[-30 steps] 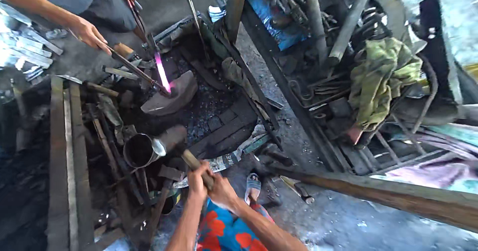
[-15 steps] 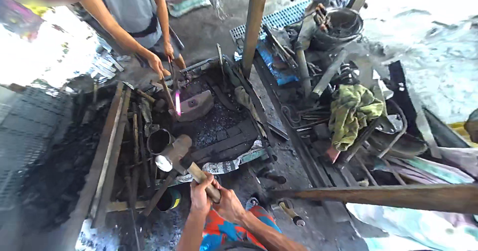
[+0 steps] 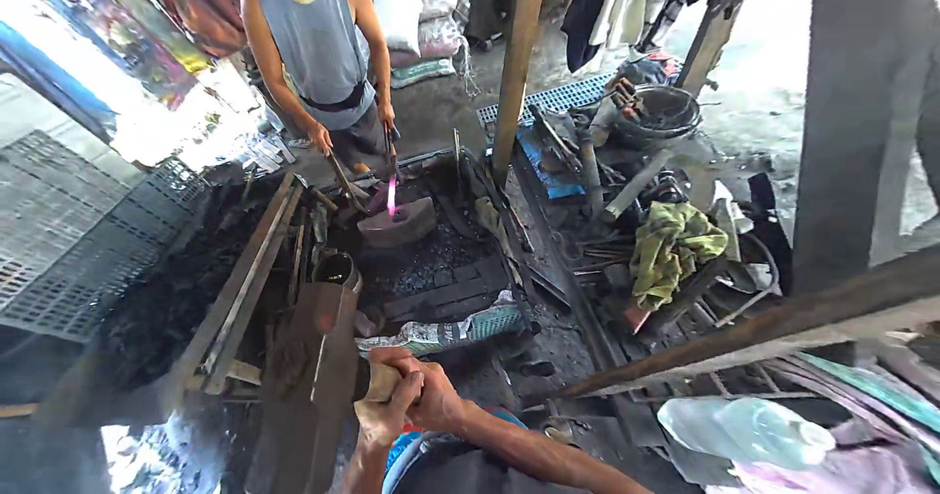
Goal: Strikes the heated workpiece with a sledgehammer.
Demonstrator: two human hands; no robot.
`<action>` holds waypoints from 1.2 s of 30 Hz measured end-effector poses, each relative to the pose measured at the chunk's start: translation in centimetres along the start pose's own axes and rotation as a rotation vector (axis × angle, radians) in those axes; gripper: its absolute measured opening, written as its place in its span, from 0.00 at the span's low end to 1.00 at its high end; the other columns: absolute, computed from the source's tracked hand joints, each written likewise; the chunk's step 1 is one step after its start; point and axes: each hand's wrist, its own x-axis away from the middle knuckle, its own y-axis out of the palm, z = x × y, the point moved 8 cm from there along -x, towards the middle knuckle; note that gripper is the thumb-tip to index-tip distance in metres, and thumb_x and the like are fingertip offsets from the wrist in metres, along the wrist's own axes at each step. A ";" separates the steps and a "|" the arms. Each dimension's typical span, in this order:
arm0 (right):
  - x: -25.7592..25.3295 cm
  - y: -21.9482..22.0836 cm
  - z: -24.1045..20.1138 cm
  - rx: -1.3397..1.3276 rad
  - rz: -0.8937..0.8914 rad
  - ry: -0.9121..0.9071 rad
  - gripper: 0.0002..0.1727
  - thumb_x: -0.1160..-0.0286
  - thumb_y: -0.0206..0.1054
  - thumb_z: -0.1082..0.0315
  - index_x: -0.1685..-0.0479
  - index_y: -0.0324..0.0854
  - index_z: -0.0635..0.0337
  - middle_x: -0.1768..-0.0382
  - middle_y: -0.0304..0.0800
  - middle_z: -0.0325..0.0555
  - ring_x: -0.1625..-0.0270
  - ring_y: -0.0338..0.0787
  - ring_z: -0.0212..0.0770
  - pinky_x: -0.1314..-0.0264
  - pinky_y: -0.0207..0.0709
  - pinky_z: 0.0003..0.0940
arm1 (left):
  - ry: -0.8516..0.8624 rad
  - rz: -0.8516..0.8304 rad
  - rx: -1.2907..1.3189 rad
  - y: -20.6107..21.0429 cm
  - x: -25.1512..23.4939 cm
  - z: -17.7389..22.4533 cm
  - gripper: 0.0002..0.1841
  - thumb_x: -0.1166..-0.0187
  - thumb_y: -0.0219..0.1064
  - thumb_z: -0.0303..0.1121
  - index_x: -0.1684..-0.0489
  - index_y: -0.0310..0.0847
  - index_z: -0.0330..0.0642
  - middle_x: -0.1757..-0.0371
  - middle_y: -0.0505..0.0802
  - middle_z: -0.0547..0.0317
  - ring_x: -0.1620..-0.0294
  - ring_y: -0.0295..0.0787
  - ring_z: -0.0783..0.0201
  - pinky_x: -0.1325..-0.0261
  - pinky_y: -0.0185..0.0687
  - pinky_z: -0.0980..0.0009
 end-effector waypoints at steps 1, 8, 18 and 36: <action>0.2 -0.3 -0.4 0.001 -0.006 0.005 0.24 0.41 0.80 0.57 0.47 0.88 0.62 0.60 0.97 0.47 0.56 0.97 0.38 0.50 0.92 0.44 | 0.019 -0.005 -0.019 0.5 0.2 0.5 0.17 0.32 0.80 0.30 0.47 0.86 0.38 0.70 0.93 0.53 0.74 0.90 0.61 0.65 0.90 0.62; 1.5 -0.5 -0.4 -0.027 0.012 -0.021 0.25 0.39 0.79 0.56 0.43 0.87 0.58 0.59 0.97 0.43 0.56 0.96 0.35 0.51 0.92 0.43 | 0.011 -0.022 -0.029 1.9 1.0 0.9 0.17 0.33 0.81 0.31 0.49 0.86 0.36 0.72 0.91 0.51 0.75 0.88 0.60 0.66 0.90 0.62; 2.9 -0.8 0.4 -0.020 0.071 0.060 0.19 0.40 0.79 0.56 0.55 0.86 0.59 0.70 0.93 0.44 0.66 0.94 0.37 0.61 0.90 0.44 | -0.051 -0.049 0.033 1.6 1.1 -1.2 0.17 0.32 0.80 0.30 0.49 0.83 0.34 0.73 0.90 0.47 0.79 0.86 0.57 0.71 0.89 0.60; -2.9 0.5 -0.9 -0.085 0.066 -0.015 0.19 0.42 0.78 0.60 0.53 0.87 0.61 0.67 0.95 0.45 0.63 0.95 0.38 0.59 0.91 0.44 | 0.048 -0.034 -0.082 -0.5 -3.8 1.6 0.22 0.32 0.83 0.33 0.45 0.82 0.33 0.72 0.92 0.49 0.78 0.89 0.57 0.70 0.92 0.60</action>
